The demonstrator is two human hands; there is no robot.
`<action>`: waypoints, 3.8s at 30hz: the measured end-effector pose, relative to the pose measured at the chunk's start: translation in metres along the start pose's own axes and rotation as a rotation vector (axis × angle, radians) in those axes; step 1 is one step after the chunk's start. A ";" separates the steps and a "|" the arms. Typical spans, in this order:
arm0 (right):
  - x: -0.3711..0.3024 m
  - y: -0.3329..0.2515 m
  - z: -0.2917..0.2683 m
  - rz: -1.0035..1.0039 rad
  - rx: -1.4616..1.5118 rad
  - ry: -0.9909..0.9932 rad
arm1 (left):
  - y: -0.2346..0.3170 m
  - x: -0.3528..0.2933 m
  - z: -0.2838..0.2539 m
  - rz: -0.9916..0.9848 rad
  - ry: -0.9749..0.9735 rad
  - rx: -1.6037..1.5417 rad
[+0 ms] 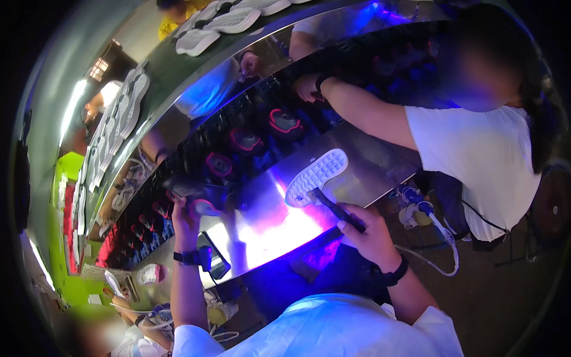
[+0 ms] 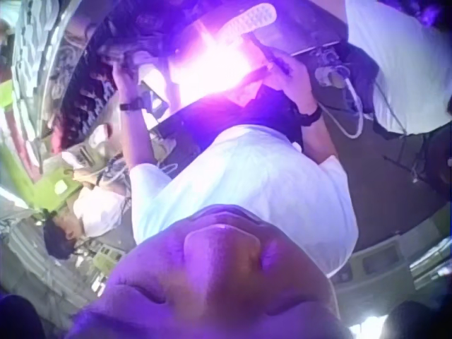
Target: The recorder uses a brush to apply a liquid adhesive or primer to the upper edges of various shoes on a production line.
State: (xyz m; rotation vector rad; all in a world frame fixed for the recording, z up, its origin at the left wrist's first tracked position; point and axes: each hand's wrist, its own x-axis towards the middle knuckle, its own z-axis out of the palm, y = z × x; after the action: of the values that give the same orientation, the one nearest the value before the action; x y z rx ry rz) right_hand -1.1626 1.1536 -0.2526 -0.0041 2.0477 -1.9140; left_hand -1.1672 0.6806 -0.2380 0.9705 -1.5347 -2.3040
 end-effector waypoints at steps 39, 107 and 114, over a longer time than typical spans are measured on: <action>-0.024 0.003 0.043 0.163 -0.239 -0.659 | -0.091 -0.261 0.023 0.890 -0.472 1.302; 0.030 -0.042 -0.005 -0.122 -0.307 -0.336 | -0.028 -0.157 0.101 0.550 -0.519 1.428; 0.045 -0.113 -0.010 -0.329 -0.387 -0.476 | -0.031 -0.187 0.102 0.369 -0.811 0.781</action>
State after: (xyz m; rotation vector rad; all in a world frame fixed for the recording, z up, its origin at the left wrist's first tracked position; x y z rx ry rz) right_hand -1.2326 1.1424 -0.1530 -0.8485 2.1183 -1.4477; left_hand -1.0826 0.8648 -0.1640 -0.2611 -2.7371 -1.8930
